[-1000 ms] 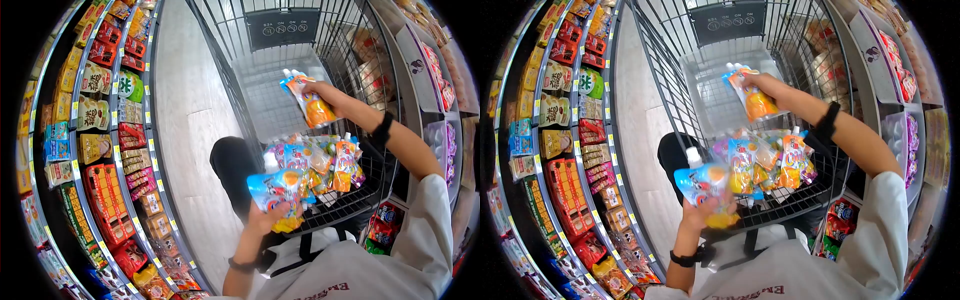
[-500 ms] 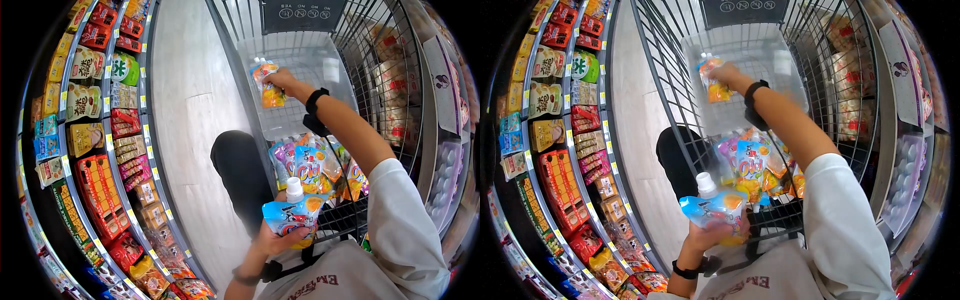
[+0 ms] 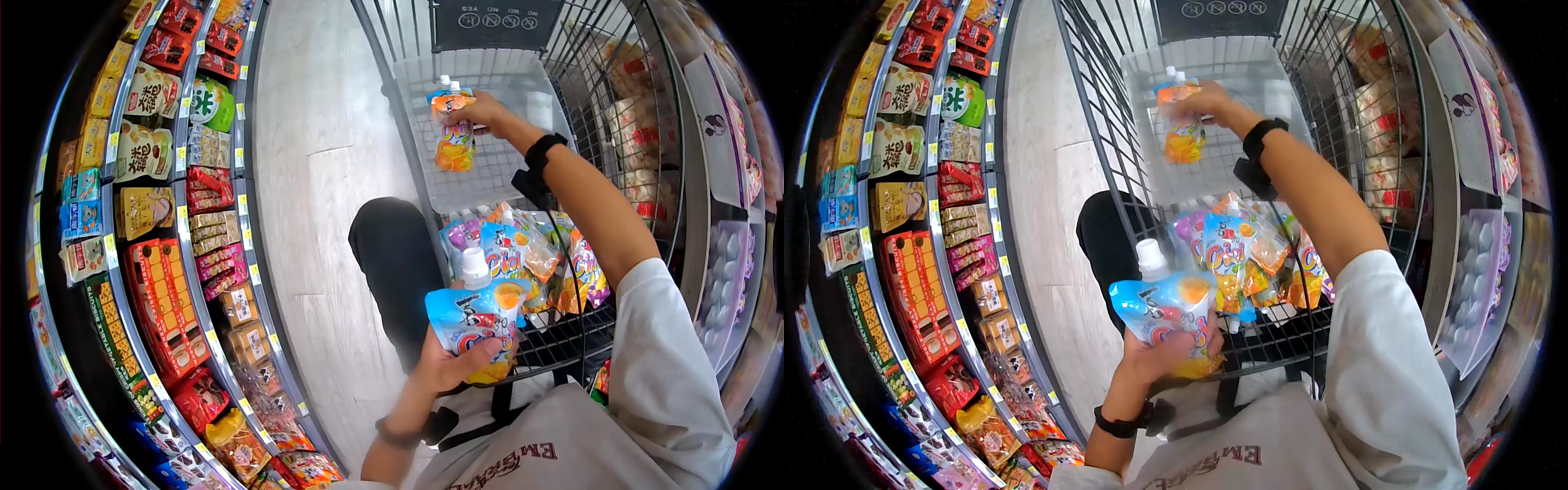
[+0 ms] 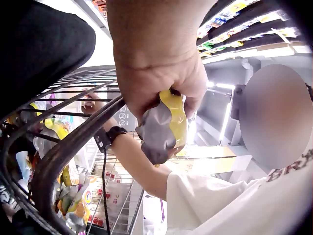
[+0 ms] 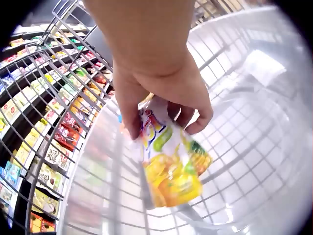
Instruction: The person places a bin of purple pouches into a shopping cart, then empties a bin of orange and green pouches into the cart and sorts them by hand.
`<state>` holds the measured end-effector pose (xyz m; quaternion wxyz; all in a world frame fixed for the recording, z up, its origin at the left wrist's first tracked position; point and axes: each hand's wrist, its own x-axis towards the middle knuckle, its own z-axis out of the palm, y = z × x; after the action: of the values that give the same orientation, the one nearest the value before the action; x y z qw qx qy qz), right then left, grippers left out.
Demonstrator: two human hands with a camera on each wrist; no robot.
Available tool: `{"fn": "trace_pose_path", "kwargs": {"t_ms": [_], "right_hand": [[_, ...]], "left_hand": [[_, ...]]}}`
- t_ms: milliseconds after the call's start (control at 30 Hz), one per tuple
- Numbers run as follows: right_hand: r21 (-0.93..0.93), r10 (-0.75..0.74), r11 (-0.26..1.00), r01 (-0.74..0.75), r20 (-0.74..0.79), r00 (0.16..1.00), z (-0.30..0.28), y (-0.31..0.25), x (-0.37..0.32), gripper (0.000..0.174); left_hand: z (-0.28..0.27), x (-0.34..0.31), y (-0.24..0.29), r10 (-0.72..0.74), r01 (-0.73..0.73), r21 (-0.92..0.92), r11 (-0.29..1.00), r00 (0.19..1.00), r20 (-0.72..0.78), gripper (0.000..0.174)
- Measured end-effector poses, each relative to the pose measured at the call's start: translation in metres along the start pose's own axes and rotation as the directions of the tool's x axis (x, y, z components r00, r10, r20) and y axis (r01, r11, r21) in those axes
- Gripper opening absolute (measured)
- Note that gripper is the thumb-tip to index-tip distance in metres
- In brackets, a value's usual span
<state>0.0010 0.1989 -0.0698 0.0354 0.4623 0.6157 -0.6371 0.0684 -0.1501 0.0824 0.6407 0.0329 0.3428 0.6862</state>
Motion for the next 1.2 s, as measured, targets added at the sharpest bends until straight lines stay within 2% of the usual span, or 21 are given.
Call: {"fn": "trace_pose_path", "kwargs": {"t_ms": [33, 100, 133, 233, 300, 367, 433, 500, 533, 567, 667, 733, 867, 933, 1033, 1167, 1200], "right_hand": [[0.002, 0.003, 1.000, -0.003, -0.005, 1.000, -0.004, -0.001, -0.002, 0.046], [-0.192, 0.119, 0.979, -0.072, 0.243, 0.963, -0.006, -0.007, -0.002, 0.048], [-0.193, 0.118, 0.979, -0.071, 0.248, 0.962, -0.002, -0.005, -0.003, 0.048], [-0.051, 0.214, 0.977, -0.209, 0.328, 0.920, 0.014, 0.010, -0.011, 0.044], [-0.052, 0.204, 0.979, -0.198, 0.320, 0.925, 0.019, 0.024, -0.003, 0.045], [-0.135, 0.286, 0.955, -0.265, 0.174, 0.942, 0.023, 0.029, 0.004, 0.048], [-0.142, 0.295, 0.951, -0.273, 0.163, 0.942, 0.031, 0.034, 0.006, 0.053], [-0.331, 0.269, 0.909, -0.252, 0.004, 0.963, 0.041, 0.024, -0.013, 0.056], [-0.278, 0.282, 0.930, -0.241, 0.119, 0.952, 0.037, 0.028, -0.011, 0.062], [-0.276, 0.283, 0.930, -0.242, 0.120, 0.952, 0.037, 0.028, -0.007, 0.062], [-0.293, 0.298, 0.919, -0.262, 0.084, 0.951, 0.035, 0.029, -0.006, 0.063], [-0.327, 0.160, 0.931, -0.162, -0.033, 0.987, 0.031, 0.024, -0.018, 0.062], [-0.279, 0.143, 0.950, -0.138, -0.003, 0.990, 0.026, 0.043, 0.002, 0.055], [-0.097, 0.206, 0.977, -0.192, 0.172, 0.963, 0.024, 0.047, 0.006, 0.050], [-0.022, 0.268, 0.962, -0.271, 0.237, 0.934, 0.017, 0.074, 0.036, 0.047], [-0.134, 0.299, 0.950, -0.281, 0.145, 0.943, 0.018, 0.046, 0.005, 0.050], [-0.182, 0.253, 0.956, -0.228, 0.126, 0.959, 0.014, 0.044, 0.006, 0.052]], "left_hand": [[0.000, -0.001, -0.002, -0.005, 0.005, 0.000, 1.000, 1.000, 0.003, 0.047], [-0.001, 0.000, -0.002, 0.042, -0.042, 0.037, 0.998, 0.999, -0.004, 0.046], [-0.001, 0.000, -0.002, 0.044, -0.044, 0.038, 0.998, 0.999, -0.009, 0.046], [0.002, 0.001, 0.000, 0.071, -0.071, -0.008, 0.997, 0.997, 0.016, 0.046], [0.002, -0.001, -0.002, 0.059, -0.059, 0.009, 0.998, 0.998, -0.005, 0.046], [0.000, -0.001, -0.002, 0.056, -0.055, 0.034, 0.998, 0.998, -0.031, 0.047], [0.000, -0.001, -0.004, 0.053, -0.053, 0.018, 0.998, 0.998, -0.027, 0.047], [-0.001, 0.000, -0.004, 0.055, -0.055, 0.022, 0.998, 0.998, -0.013, 0.047], [-0.001, 0.000, -0.004, 0.057, -0.057, 0.028, 0.998, 0.998, -0.002, 0.047], [-0.002, 0.000, -0.003, 0.055, -0.055, 0.029, 0.998, 0.998, -0.003, 0.047], [-0.002, 0.001, -0.003, 0.054, -0.055, 0.047, 0.997, 0.998, 0.034, 0.047], [-0.002, -0.001, -0.006, 0.063, -0.063, 0.019, 0.998, 0.998, 0.010, 0.047], [0.000, 0.002, -0.001, 0.048, -0.048, 0.042, 0.998, 0.999, 0.001, 0.047], [0.001, 0.001, -0.001, 0.059, -0.059, 0.011, 0.998, 0.998, 0.001, 0.047], [-0.001, 0.003, -0.002, 0.063, -0.063, 0.013, 0.998, 0.997, 0.034, 0.048], [0.000, 0.003, -0.001, 0.064, -0.065, 0.018, 0.998, 0.998, 0.029, 0.049], [-0.001, 0.003, -0.002, 0.068, -0.068, 0.020, 0.997, 0.997, 0.025, 0.049]]}}
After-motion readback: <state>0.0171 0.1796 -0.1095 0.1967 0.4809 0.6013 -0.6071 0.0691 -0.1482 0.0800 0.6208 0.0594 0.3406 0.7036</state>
